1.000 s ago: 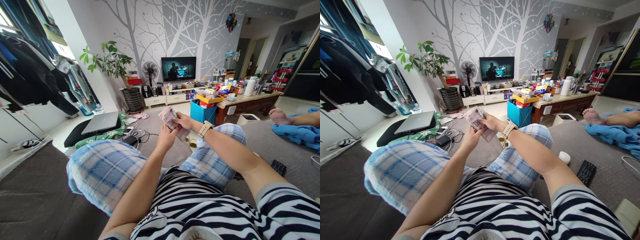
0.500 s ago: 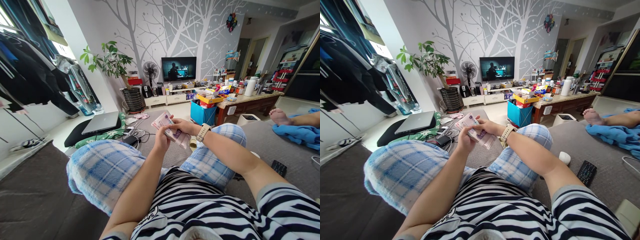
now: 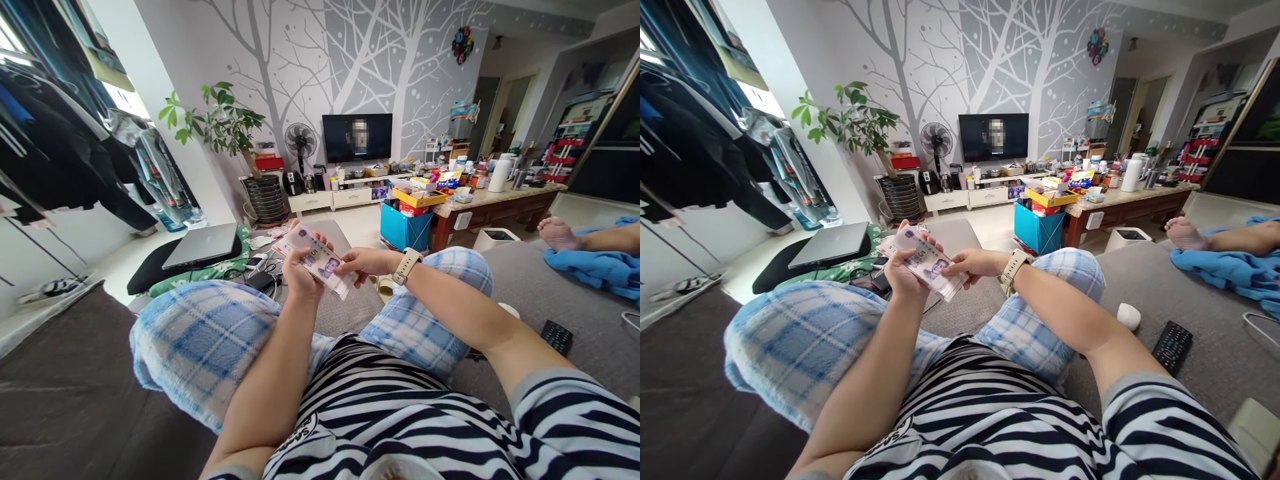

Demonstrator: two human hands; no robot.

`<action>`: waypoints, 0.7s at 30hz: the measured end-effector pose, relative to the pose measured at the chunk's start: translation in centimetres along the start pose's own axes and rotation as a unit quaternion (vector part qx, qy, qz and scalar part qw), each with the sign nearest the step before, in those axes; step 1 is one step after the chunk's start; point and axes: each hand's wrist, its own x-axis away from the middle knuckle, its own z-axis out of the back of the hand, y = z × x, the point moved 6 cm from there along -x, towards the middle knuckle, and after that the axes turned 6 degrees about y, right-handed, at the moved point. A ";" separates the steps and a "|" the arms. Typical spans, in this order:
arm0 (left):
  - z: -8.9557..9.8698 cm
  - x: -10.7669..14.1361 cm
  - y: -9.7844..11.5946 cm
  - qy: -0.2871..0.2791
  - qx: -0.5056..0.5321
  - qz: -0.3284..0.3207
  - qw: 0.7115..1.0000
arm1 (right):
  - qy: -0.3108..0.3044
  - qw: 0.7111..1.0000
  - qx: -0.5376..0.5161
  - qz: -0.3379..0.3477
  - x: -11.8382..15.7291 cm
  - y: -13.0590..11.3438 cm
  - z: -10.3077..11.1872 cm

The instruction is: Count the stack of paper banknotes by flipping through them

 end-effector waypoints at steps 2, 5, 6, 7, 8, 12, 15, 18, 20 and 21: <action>-0.2 0.0 0.4 0.002 0.002 0.005 1.000 | -0.006 0.999 0.029 0.028 0.3 -0.4 0.0; 0.2 -0.4 0.8 0.039 0.014 0.010 0.999 | 0.069 0.981 0.100 0.152 0.8 -2.1 0.7; 0.5 -0.6 0.8 0.063 0.014 0.014 0.998 | 0.096 0.963 0.136 0.210 1.2 -2.7 0.7; 0.8 -0.9 0.8 0.083 0.013 0.025 0.996 | 0.114 0.941 0.177 0.266 1.6 -3.3 0.6; 1.1 -1.1 0.7 0.102 0.013 0.037 0.994 | 0.121 0.915 0.223 0.315 2.0 -3.7 0.2; 1.8 -1.7 -0.1 0.126 0.012 0.080 0.989 | 0.111 0.840 0.373 0.378 2.6 -3.7 -1.3; 1.7 -1.7 -0.5 0.106 0.007 0.092 0.990 | 0.125 0.816 0.421 0.375 2.7 -3.5 -1.5; 1.4 -1.4 -0.8 0.091 0.008 0.110 0.990 | 0.144 0.801 0.441 0.379 2.8 -3.5 -1.4; 1.1 -1.1 -1.0 0.081 0.003 0.139 0.987 | 0.157 0.799 0.446 0.372 2.8 -3.4 -1.3; 0.9 -0.9 -1.2 0.077 -0.001 0.157 0.985 | 0.165 0.798 0.449 0.366 2.8 -3.3 -1.2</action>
